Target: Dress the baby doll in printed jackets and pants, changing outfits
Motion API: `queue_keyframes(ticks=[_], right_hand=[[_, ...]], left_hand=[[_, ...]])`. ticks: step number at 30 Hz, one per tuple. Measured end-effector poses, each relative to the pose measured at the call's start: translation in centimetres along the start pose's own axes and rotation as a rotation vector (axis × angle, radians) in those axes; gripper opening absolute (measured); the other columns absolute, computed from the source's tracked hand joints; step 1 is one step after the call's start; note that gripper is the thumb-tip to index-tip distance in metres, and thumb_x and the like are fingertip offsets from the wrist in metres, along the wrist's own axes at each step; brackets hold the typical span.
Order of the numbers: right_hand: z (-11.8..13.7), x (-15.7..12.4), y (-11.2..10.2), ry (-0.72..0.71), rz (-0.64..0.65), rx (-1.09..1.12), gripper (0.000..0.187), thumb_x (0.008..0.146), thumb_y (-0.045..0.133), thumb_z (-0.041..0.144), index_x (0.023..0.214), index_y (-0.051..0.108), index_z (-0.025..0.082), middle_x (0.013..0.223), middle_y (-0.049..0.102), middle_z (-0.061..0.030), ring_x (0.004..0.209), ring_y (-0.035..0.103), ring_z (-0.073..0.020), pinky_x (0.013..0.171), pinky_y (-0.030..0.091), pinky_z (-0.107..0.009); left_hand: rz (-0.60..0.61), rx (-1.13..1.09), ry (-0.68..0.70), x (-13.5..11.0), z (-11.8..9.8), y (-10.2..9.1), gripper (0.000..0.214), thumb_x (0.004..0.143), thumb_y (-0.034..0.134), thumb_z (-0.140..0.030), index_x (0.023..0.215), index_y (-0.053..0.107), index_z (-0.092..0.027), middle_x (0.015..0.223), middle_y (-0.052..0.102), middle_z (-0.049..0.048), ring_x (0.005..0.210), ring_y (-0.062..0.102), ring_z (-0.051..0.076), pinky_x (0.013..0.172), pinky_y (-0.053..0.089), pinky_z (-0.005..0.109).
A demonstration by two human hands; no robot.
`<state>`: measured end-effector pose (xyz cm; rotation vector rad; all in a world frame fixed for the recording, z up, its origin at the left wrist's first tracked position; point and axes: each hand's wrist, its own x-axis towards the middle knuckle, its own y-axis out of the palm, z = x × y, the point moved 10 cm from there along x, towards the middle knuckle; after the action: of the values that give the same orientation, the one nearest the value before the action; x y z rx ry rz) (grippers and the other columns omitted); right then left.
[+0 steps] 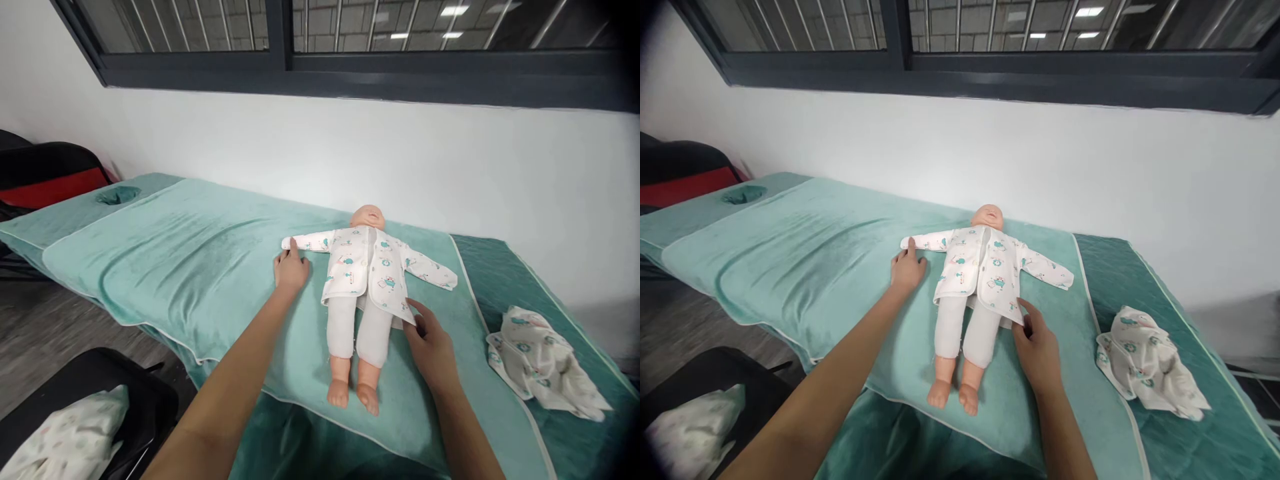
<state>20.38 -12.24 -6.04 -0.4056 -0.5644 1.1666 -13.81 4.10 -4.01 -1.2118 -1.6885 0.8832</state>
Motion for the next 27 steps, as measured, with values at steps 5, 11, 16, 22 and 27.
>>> queue_keyframes(ticks=[5, 11, 16, 22, 27], right_hand=[[-0.2, 0.0, 0.0, -0.002, 0.000, 0.001, 0.047, 0.090, 0.055, 0.044, 0.133, 0.057, 0.026, 0.067, 0.054, 0.0048, 0.061, 0.050, -0.0151, 0.062, 0.041, -0.026], [-0.2, 0.0, 0.0, -0.016, -0.014, 0.006, 0.046, 0.090, 0.055, 0.043, 0.132, 0.058, 0.025, 0.068, 0.054, 0.0045, 0.061, 0.050, -0.0148, 0.062, 0.041, -0.027], [-0.2, 0.0, 0.0, -0.014, -0.014, -0.002, 0.046, 0.091, 0.055, 0.044, 0.133, 0.058, 0.026, 0.068, 0.055, 0.0045, 0.060, 0.050, -0.0144, 0.063, 0.043, -0.028], [0.8, 0.3, -0.4, -0.151, -0.093, 0.052, 0.046, 0.091, 0.058, 0.045, 0.132, 0.058, 0.024, 0.106, 0.061, -0.0072, 0.088, 0.061, -0.0207, 0.070, 0.052, -0.033], [3.2, -0.6, -0.8, -0.368, -0.138, -0.001, 0.044, 0.095, 0.056, 0.035, 0.138, 0.053, 0.028, 0.147, 0.045, -0.0115, 0.135, 0.045, -0.0292, 0.104, 0.047, -0.051]], left_hand=[[-0.018, 0.025, -0.029, 0.5, 0.4, 0.1, 0.076, 0.090, 0.040, -0.031, 0.158, 0.019, -0.004, 0.145, 0.054, 0.0215, 0.140, 0.042, 0.030, 0.111, 0.033, 0.044], [-0.038, 0.015, -0.048, 1.1, 0.9, 0.1, 0.075, 0.090, 0.039, -0.031, 0.158, 0.019, -0.007, 0.151, 0.049, 0.0185, 0.144, 0.037, 0.030, 0.111, 0.033, 0.046], [-0.050, 0.000, -0.089, 1.6, 1.6, 0.2, 0.075, 0.089, 0.040, -0.031, 0.157, 0.021, -0.006, 0.149, 0.051, 0.0194, 0.146, 0.036, 0.029, 0.113, 0.032, 0.047], [-0.053, -0.003, -0.130, 2.3, 2.4, 0.2, 0.072, 0.089, 0.041, -0.029, 0.155, 0.025, -0.005, 0.154, 0.045, 0.0207, 0.150, 0.030, 0.027, 0.115, 0.031, 0.045], [-0.069, 0.016, -0.150, 2.7, 2.6, -0.1, 0.070, 0.089, 0.040, -0.028, 0.155, 0.026, -0.005, 0.153, 0.045, 0.0204, 0.152, 0.025, 0.026, 0.115, 0.030, 0.047]])
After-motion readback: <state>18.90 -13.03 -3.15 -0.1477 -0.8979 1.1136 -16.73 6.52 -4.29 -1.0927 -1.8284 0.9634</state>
